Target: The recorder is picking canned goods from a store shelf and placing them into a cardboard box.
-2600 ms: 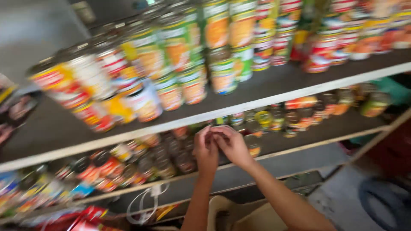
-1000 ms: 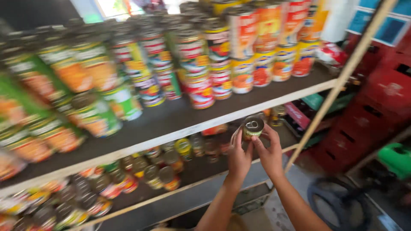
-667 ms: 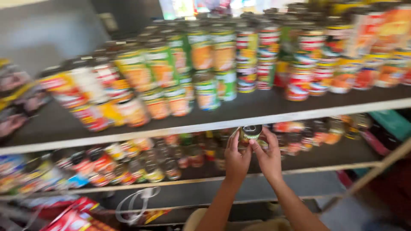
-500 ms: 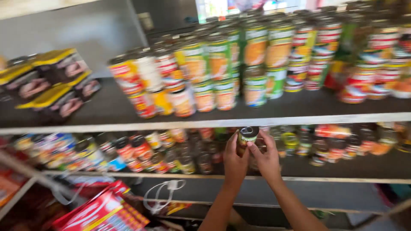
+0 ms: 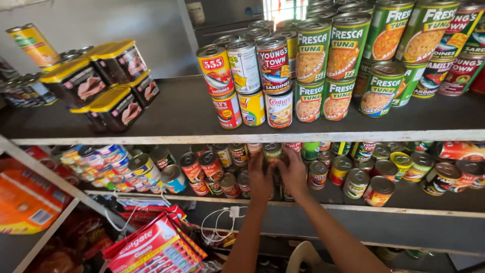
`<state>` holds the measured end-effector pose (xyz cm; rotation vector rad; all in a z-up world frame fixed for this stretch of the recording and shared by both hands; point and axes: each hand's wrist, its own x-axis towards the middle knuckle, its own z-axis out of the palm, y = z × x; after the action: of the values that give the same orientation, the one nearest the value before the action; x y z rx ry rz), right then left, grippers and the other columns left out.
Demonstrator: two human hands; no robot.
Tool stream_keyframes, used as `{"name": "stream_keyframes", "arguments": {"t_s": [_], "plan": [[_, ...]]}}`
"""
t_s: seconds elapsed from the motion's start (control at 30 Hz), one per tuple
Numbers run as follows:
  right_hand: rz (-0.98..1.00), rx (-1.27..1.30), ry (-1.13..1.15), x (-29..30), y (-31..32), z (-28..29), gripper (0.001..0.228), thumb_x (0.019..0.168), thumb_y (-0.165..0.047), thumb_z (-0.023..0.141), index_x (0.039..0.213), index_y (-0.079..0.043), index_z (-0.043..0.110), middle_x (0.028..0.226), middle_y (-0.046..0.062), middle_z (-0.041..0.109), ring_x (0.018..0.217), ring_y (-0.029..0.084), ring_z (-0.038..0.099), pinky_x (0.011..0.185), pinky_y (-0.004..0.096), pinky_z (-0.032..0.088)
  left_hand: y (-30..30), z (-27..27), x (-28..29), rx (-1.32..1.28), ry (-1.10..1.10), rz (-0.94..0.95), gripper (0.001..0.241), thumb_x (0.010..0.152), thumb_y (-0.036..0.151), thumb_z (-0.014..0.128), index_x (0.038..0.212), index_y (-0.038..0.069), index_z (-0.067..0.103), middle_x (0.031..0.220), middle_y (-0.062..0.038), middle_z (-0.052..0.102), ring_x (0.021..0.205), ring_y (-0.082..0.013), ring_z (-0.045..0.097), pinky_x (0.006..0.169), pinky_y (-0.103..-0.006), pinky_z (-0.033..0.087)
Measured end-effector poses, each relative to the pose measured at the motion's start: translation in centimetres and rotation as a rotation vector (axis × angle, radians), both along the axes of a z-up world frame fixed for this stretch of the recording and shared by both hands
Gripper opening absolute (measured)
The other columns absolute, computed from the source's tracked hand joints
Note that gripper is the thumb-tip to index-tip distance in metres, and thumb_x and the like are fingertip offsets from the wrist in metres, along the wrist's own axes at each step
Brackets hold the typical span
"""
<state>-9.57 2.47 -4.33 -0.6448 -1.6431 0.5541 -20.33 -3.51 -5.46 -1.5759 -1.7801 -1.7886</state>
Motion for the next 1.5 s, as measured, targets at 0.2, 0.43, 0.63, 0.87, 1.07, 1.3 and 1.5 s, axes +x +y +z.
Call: {"name": "stream_keyframes", "arguments": {"t_s": [0.2, 0.43, 0.63, 0.87, 1.07, 1.3, 1.5], "plan": [[-0.096, -0.137, -0.082, -0.4, 0.4, -0.8, 0.018, 0.089, -0.013, 0.076, 0.098, -0.001, 0.066, 0.093, 0.018, 0.069, 0.084, 0.035, 0.069, 0.074, 0.043, 0.054, 0.6, -0.6, -1.1, -0.084, -0.121, -0.073, 0.033, 0.089, 0.015, 0.073, 0.116, 0.001, 0.061, 0.115, -0.017, 0.066, 0.105, -0.0350, 0.066, 0.093, -0.0447, 0.053], [-0.145, 0.038, -0.087, -0.7, 1.3, -2.5, 0.015, 0.092, -0.008, 0.070, 0.105, -0.001, 0.068, 0.103, 0.019, 0.071, 0.096, 0.040, 0.069, 0.083, 0.046, 0.055, 0.6, -1.0, -0.7, -0.235, -0.098, -0.072, 0.023, 0.090, 0.009, 0.073, 0.113, 0.008, 0.068, 0.110, -0.015, 0.067, 0.099, -0.0335, 0.069, 0.086, -0.0431, 0.055], [-0.071, -0.013, -0.110, -0.1, 1.1, -2.6, 0.022, 0.093, -0.011, 0.070, 0.112, -0.001, 0.066, 0.109, 0.021, 0.071, 0.100, 0.039, 0.069, 0.086, 0.045, 0.055, -0.8, 0.4, 0.1, -0.187, -0.072, -0.115, 0.032, 0.087, 0.008, 0.070, 0.119, 0.009, 0.068, 0.110, -0.016, 0.066, 0.097, -0.0344, 0.069, 0.085, -0.0434, 0.056], [0.227, -0.138, 0.073, 6.2, -1.1, -1.5, 0.036, 0.100, -0.005, 0.059, 0.136, -0.004, 0.060, 0.130, 0.014, 0.069, 0.117, 0.023, 0.067, 0.098, 0.034, 0.054, 0.1, 1.3, 5.5, -0.012, 0.002, -0.249, 0.033, 0.098, 0.011, 0.065, 0.130, 0.004, 0.064, 0.123, -0.018, 0.070, 0.113, -0.0350, 0.069, 0.097, -0.0423, 0.053], [0.141, -0.175, 0.139, 16.3, 0.0, -0.1, 0.044, 0.100, 0.002, 0.056, 0.143, -0.003, 0.055, 0.134, 0.012, 0.065, 0.116, 0.018, 0.065, 0.097, 0.031, 0.053, 2.6, 3.5, 16.0, 0.014, -0.125, -0.439, 0.031, 0.101, 0.014, 0.063, 0.130, 0.002, 0.066, 0.124, -0.016, 0.072, 0.112, -0.0291, 0.070, 0.100, -0.0383, 0.054], [-0.010, -0.147, 0.149, 31.8, 4.0, -0.4, 0.042, 0.100, 0.004, 0.050, 0.142, -0.003, 0.057, 0.135, 0.011, 0.064, 0.117, 0.017, 0.064, 0.098, 0.030, 0.053, 8.2, 2.1, 31.6, 0.055, -0.061, -0.578, 0.034, 0.102, 0.011, 0.063, 0.134, 0.000, 0.062, 0.132, -0.019, 0.067, 0.121, -0.0318, 0.066, 0.104, -0.0388, 0.052], [-0.168, -0.221, 0.145, 45.5, 7.9, -3.3, 0.039, 0.102, 0.001, 0.054, 0.140, -0.005, 0.060, 0.126, 0.009, 0.069, 0.112, 0.017, 0.068, 0.096, 0.030, 0.055, 12.7, 1.0, 45.4, -0.203, -0.283, -0.736, 0.037, 0.099, 0.015, 0.060, 0.134, 0.003, 0.061, 0.131, -0.016, 0.067, 0.116, -0.0290, 0.070, 0.096, -0.0373, 0.056]]}}
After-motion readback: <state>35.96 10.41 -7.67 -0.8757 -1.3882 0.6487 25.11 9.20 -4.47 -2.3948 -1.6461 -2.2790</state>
